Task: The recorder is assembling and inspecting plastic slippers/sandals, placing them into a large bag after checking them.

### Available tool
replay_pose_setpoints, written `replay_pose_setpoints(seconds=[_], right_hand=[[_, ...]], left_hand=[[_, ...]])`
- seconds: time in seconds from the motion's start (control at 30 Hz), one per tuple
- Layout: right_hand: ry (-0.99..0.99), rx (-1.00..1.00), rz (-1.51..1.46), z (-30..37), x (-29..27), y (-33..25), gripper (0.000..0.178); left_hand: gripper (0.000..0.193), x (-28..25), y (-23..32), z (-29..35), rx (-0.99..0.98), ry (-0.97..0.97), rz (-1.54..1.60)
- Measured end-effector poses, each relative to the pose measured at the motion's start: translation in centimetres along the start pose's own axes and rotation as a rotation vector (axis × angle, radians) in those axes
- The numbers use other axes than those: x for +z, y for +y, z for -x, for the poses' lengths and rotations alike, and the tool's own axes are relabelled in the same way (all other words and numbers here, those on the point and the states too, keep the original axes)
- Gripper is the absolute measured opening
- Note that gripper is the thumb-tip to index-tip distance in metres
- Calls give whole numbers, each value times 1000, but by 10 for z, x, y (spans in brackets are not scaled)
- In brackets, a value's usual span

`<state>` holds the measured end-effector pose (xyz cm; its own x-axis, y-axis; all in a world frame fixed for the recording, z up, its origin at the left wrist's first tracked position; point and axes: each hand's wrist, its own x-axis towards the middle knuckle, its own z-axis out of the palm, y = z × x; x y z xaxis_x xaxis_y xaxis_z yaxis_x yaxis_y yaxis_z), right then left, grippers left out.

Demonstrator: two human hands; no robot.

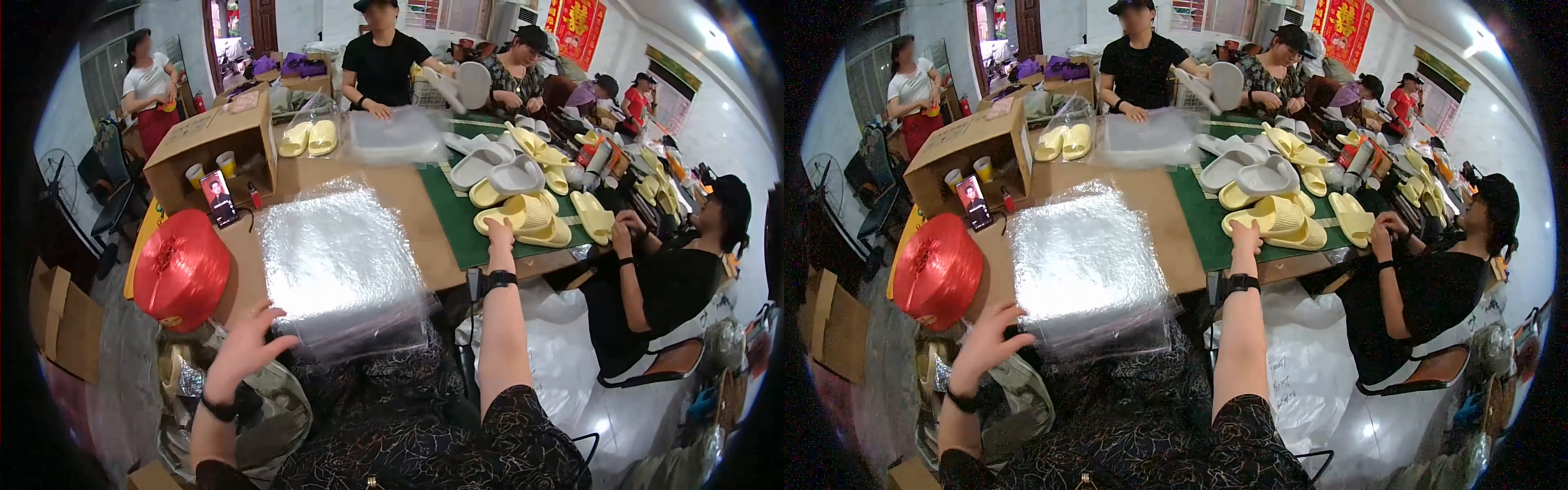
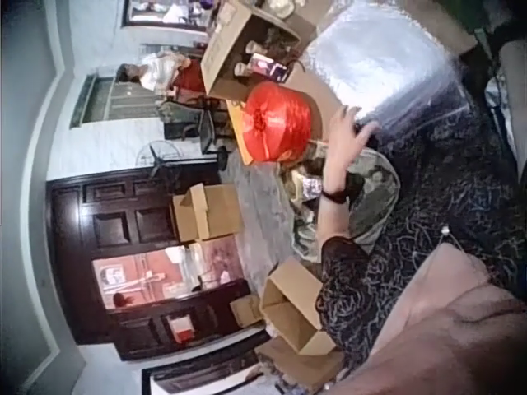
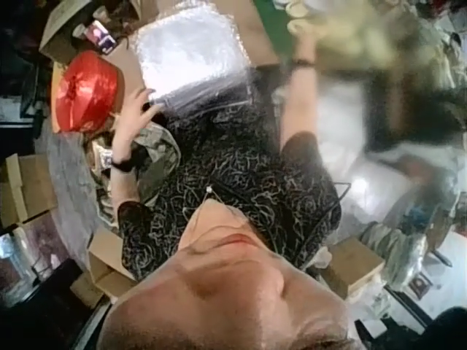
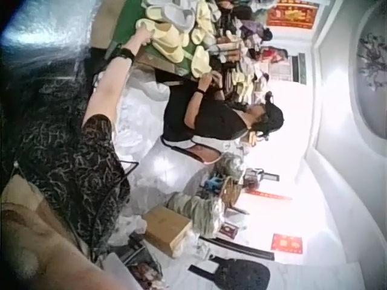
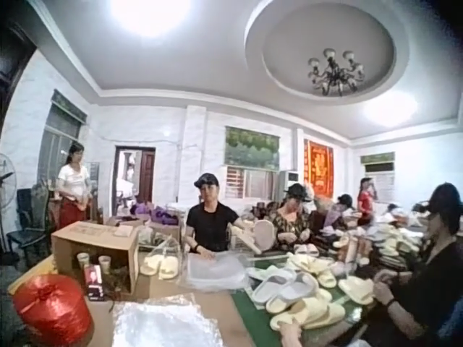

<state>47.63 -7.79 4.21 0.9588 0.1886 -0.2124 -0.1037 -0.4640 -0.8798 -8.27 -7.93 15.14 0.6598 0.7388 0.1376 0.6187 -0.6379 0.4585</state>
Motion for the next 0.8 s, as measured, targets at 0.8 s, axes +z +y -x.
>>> replay_pose_setpoints(seconds=[0.8], right_hand=[[-160, -1052, -705, 184, -34, -95, 43]], left_hand=[[61, 146, -58, -82, 206, 209, -217]])
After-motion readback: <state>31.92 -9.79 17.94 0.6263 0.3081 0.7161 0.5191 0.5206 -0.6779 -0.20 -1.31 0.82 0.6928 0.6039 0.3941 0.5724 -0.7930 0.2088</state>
